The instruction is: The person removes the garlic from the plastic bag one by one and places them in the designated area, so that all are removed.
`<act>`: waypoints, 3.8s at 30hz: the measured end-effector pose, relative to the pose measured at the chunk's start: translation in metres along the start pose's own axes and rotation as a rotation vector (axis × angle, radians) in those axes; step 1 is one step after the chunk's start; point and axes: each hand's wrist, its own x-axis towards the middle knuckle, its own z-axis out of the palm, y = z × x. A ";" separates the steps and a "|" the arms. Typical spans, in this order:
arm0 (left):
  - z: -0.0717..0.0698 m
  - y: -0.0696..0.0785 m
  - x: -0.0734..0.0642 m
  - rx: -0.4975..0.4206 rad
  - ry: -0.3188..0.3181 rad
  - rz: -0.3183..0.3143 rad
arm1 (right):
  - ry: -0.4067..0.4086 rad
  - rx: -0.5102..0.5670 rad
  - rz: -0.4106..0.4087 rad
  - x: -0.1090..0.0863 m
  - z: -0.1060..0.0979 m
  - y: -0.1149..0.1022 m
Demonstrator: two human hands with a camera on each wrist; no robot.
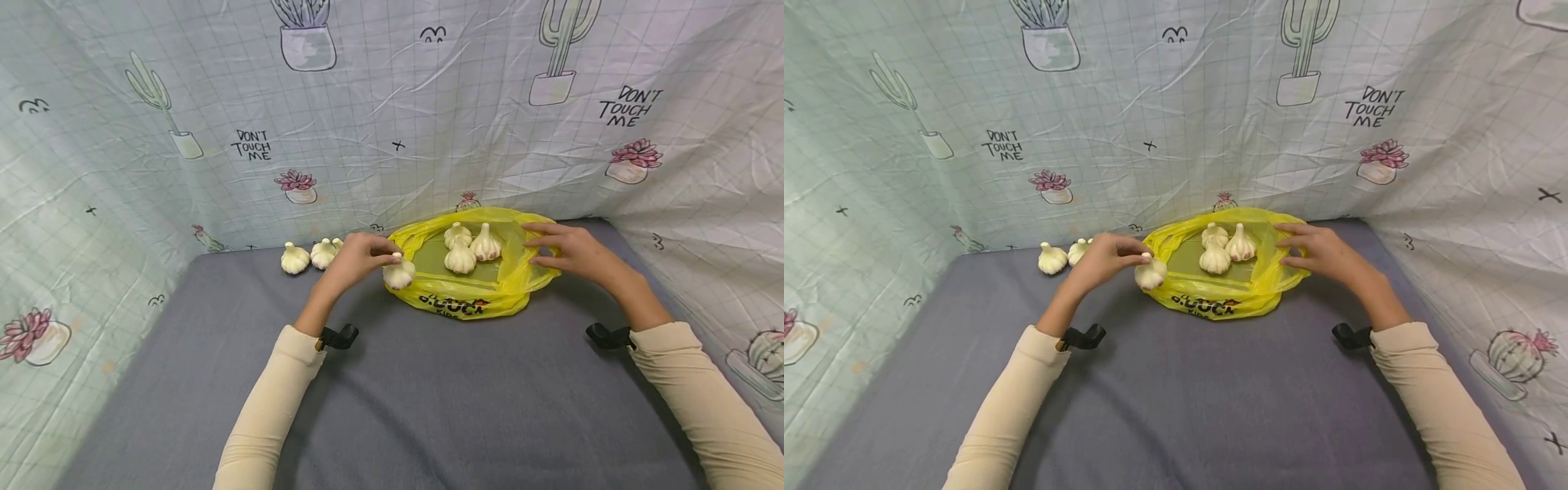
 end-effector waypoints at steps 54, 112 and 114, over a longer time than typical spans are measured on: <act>-0.048 -0.039 -0.057 0.151 0.084 -0.117 | 0.003 0.031 -0.042 -0.006 -0.002 0.000; -0.126 -0.050 -0.099 0.419 0.033 -0.147 | 0.018 0.042 -0.079 -0.006 -0.003 -0.001; -0.127 -0.052 -0.101 0.426 0.037 -0.150 | 0.021 0.039 -0.084 -0.006 -0.003 -0.001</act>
